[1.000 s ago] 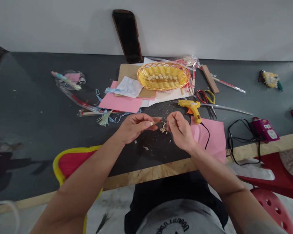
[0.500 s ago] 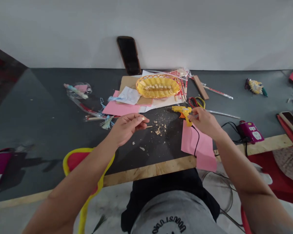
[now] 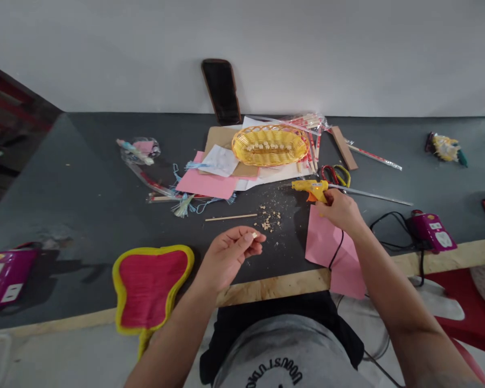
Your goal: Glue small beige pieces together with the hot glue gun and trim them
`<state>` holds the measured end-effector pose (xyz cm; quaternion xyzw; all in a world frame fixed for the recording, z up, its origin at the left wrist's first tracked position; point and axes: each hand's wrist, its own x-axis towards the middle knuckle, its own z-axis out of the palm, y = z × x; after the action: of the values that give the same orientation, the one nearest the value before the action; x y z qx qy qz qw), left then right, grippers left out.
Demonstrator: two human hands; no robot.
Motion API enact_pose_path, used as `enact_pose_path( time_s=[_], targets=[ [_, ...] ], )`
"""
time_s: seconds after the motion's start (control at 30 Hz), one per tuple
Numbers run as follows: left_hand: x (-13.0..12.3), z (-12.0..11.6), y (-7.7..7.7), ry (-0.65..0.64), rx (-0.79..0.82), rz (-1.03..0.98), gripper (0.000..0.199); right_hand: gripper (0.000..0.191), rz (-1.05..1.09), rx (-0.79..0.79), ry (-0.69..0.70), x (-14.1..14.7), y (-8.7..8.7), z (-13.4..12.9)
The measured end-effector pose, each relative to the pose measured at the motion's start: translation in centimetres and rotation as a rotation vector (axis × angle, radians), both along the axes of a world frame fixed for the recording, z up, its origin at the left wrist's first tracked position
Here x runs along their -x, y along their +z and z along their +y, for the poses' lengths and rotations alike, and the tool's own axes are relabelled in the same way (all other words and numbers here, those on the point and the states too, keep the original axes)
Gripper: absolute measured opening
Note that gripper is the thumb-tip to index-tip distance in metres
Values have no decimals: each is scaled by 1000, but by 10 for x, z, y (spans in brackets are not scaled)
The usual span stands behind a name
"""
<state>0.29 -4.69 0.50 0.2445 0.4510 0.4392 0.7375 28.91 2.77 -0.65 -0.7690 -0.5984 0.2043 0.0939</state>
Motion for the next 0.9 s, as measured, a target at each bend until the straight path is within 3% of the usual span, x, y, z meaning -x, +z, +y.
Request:
enact_pose_path(
  time_s=[0.07,0.2,0.37,0.6,0.77,0.9],
  targets=[
    [-3,-2,-2,13,-2,-15,30,19,183,-69,-53,-1,3,-5],
    [-5,0,-4,60,-7,-13,30,36,832,-110,-120,2,11,-22],
    [-6,2,-7,91,-20,7,29,35,1239,21,9,17,18,-48],
    [-5,0,-10,134,-55,40,25,30,1438,139,184,35,14,-73],
    [-2,-2,-11,158,-90,62,24,29,1365,130,312,43,12,-84],
    [-1,-4,-5,170,-98,100,29,31,1317,88,338,48,12,-88]
  ],
)
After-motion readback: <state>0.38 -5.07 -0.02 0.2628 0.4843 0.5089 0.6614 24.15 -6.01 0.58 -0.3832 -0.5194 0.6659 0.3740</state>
